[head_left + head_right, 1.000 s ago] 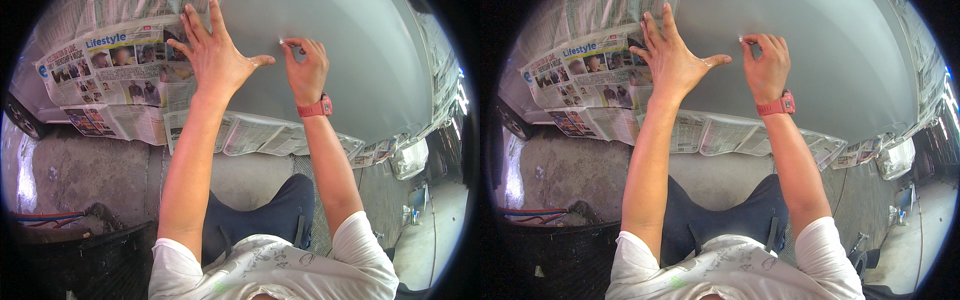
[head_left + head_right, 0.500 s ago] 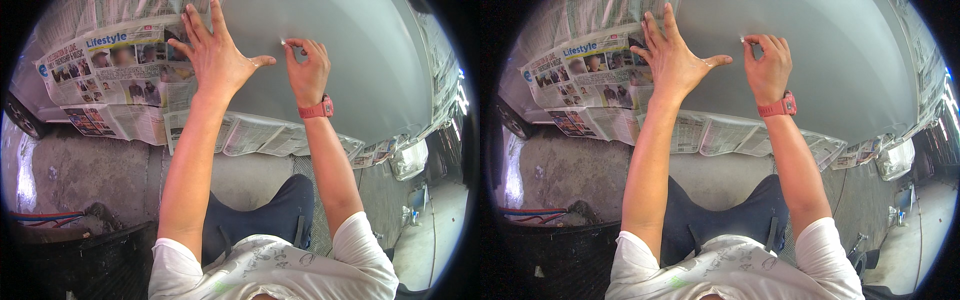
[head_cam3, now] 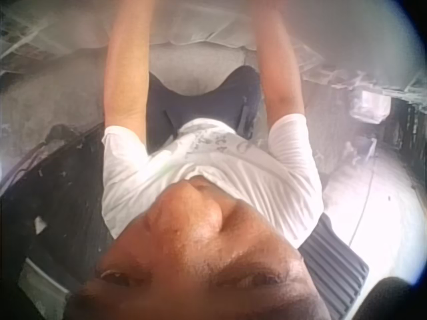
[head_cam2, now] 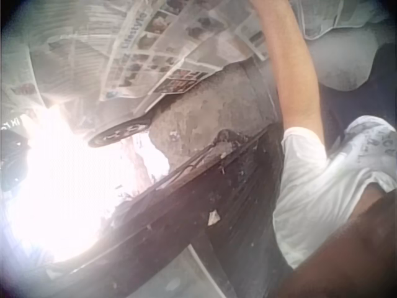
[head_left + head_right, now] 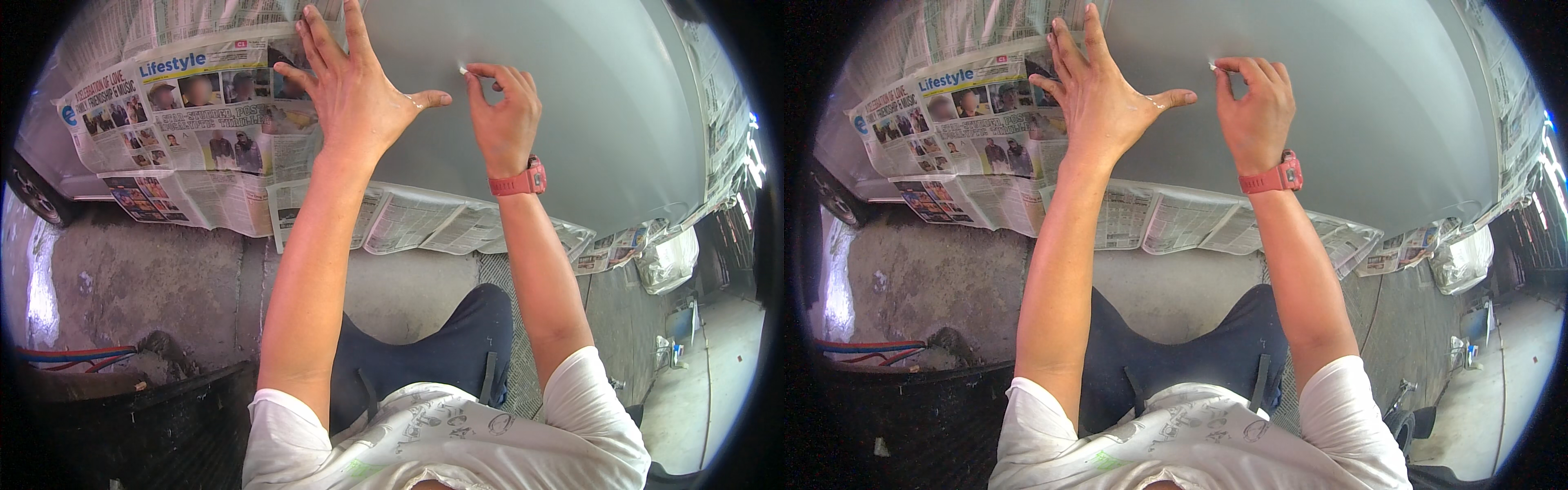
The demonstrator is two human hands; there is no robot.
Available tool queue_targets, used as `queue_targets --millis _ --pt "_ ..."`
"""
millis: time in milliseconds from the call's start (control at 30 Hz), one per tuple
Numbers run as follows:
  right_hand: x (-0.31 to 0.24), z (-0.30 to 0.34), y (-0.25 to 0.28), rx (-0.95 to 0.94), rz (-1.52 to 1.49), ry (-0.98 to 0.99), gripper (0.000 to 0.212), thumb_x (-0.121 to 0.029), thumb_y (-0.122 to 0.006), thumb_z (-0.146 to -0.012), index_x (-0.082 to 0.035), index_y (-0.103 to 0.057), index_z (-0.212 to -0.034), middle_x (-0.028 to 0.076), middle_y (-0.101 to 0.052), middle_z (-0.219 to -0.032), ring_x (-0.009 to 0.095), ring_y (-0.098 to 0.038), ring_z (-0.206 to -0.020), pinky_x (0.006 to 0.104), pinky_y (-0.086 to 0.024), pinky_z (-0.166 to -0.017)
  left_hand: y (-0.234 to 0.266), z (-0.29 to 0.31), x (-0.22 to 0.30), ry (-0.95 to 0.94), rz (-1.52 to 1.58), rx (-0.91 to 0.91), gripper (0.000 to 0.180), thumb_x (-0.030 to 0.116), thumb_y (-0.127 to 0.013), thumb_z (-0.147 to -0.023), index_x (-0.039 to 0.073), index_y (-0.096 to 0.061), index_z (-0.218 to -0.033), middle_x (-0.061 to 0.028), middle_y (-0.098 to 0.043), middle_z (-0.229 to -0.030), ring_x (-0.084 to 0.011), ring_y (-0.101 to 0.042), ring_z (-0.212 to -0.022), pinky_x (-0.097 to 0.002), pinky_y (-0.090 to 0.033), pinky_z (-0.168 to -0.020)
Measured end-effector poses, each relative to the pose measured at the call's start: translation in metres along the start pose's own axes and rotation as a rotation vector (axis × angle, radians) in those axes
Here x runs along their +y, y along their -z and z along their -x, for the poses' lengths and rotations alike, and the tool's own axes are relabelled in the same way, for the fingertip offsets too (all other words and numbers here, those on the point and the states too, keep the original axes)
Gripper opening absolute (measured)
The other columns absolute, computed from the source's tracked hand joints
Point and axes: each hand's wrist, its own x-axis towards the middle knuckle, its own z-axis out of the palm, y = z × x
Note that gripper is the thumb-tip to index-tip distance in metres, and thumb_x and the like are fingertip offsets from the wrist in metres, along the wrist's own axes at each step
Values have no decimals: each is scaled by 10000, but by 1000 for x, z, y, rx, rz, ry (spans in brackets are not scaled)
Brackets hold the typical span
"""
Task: The person spray paints a car bumper with a spray gun, then uses a small piece of tape to remove a paint defect from the surface. The bumper is masked with newspaper and plastic sheeting.
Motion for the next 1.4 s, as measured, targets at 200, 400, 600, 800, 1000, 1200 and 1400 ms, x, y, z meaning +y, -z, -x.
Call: queue_targets --millis 200,400,600,800,1000,1200,1400 --pt "2 -2 -2 -23 28 9 110 -103 -794 -857 -125 -799 -965 -14 -760 -912 196 -599 -798 346 -524 -757 0 -1 1 18 -39 -52 1375 777 -823 -665 -99 -295 -1584 -397 -173 -1662 -490 -121 -1592 -675 1 -1277" --pt "-1 -3 -2 -32 51 -20 112 -103 -791 -859 -125 -803 -968 -14 -756 -902 194 -598 -797 341 -523 -756 -20 -4 -9 -7 -61 73 1373 774 -830 -658 -101 -307 -1577 -399 -173 -1661 -489 -122 -1592 -671 -1 -1278" --pt "-2 -4 0 -38 55 -29 110 -103 -790 -861 -125 -803 -968 -14 -752 -892 192 -596 -794 337 -524 -752 -18 -4 -8 -4 -33 72 1379 765 -839 -653 -92 -295 -1585 -401 -176 -1659 -490 -126 -1591 -669 -8 -1280" --pt "-3 -3 -1 -30 44 -34 94 -105 -780 -856 -127 -793 -946 -12 -743 -885 208 -596 -784 350 -511 -738 -15 -3 -7 -15 -59 121 1387 769 -839 -647 -87 -289 -1589 -401 -179 -1658 -489 -129 -1591 -673 -13 -1278" --pt "-3 -2 3 -26 45 -24 84 -103 -773 -854 -128 -790 -932 -9 -739 -874 216 -598 -774 358 -505 -730 -2 -1 -2 5 -9 -10 1388 771 -839 -647 -87 -288 -1590 -402 -182 -1657 -492 -131 -1589 -676 -13 -1277" --pt "-6 -1 6 -21 31 -25 77 -106 -761 -872 -129 -792 -939 -7 -733 -861 219 -612 -791 358 -511 -746 -20 -3 -9 -24 -61 124 1378 771 -837 -648 -92 -306 -1582 -405 -192 -1651 -493 -139 -1586 -677 -15 -1277" --pt "-3 2 10 -23 5 -40 84 -119 -760 -893 -137 -808 -960 8 -720 -892 230 -617 -847 363 -509 -777 -18 -5 -9 -5 -50 57 1367 772 -834 -654 -103 -320 -1570 -407 -203 -1646 -491 -150 -1584 -674 -15 -1278"
